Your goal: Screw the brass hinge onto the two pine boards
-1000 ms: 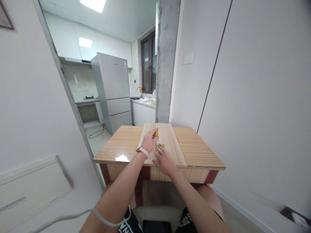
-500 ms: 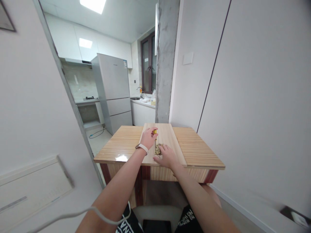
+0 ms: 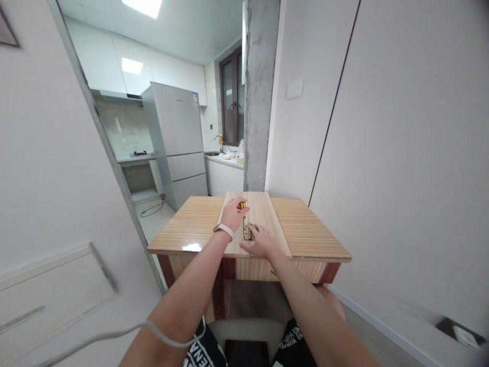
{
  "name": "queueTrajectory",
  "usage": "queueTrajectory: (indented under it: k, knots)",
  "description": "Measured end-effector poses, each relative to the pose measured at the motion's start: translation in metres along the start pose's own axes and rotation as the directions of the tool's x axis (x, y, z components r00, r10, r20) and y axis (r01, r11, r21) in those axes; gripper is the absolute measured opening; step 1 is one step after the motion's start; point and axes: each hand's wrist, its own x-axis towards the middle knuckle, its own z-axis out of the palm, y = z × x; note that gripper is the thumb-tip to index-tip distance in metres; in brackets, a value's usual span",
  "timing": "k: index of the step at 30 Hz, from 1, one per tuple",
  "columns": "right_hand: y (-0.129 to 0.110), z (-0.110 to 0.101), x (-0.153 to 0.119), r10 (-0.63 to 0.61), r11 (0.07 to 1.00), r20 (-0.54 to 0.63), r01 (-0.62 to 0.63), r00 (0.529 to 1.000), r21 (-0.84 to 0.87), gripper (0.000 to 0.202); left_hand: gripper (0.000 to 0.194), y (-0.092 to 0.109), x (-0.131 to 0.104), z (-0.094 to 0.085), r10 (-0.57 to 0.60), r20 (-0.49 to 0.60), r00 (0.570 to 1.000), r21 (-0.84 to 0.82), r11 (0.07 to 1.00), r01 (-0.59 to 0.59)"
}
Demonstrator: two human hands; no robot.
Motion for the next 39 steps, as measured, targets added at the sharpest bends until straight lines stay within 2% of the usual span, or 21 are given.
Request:
queueTrajectory:
  k: [4,9,13,19,23,27,29,33,39]
  knots:
    - [0.0019,0.0063,-0.0011,0.011,1.000,0.004,-0.011,1.000,-0.002,0.103,0.027,-0.0006,0.0018,0.0030,0.012,0.015,1.000,0.023,1.000,-0.012]
    - [0.0048,0.0096,-0.0001,0.001,1.000,-0.009,-0.001,1.000,-0.013,0.104,0.037,-0.0037,-0.0002,0.0063,0.008,0.038,0.999,-0.042,0.999,-0.007]
    - [0.0050,0.0101,0.0006,0.003,1.000,-0.018,-0.003,1.000,-0.006,0.102,0.031,-0.0033,-0.0024,0.0069,0.027,0.030,0.999,-0.045,0.999,-0.025]
    - [0.0037,0.0087,0.0000,0.010,1.000,-0.011,-0.010,1.000,0.005,0.100,0.022,-0.0007,-0.0006,0.0057,0.037,-0.053,0.998,0.025,0.999,-0.035]
    - [0.0029,0.0073,-0.0012,0.007,1.000,-0.008,-0.007,1.000,0.000,0.099,0.022,-0.0016,0.0015,0.0056,0.016,-0.005,1.000,0.008,1.000,-0.016]
    - [0.0026,0.0075,-0.0023,0.006,1.000,-0.025,-0.006,1.000,-0.006,0.099,0.037,-0.0049,0.0023,0.0059,0.016,0.038,0.999,-0.025,1.000,-0.015]
    - [0.0025,0.0074,-0.0026,0.010,1.000,-0.023,-0.011,1.000,-0.010,0.099,0.038,-0.0071,0.0023,0.0062,0.015,0.048,0.999,-0.035,0.999,-0.013]
    - [0.0021,0.0053,-0.0031,0.008,1.000,-0.011,-0.008,1.000,-0.012,0.100,0.029,-0.0095,0.0026,0.0069,0.008,0.047,0.999,-0.052,0.999,-0.005]
    - [0.0027,0.0053,-0.0014,0.008,1.000,-0.008,-0.008,1.000,-0.007,0.099,0.033,-0.0065,0.0029,0.0062,0.003,0.004,1.000,0.000,1.000,-0.003]
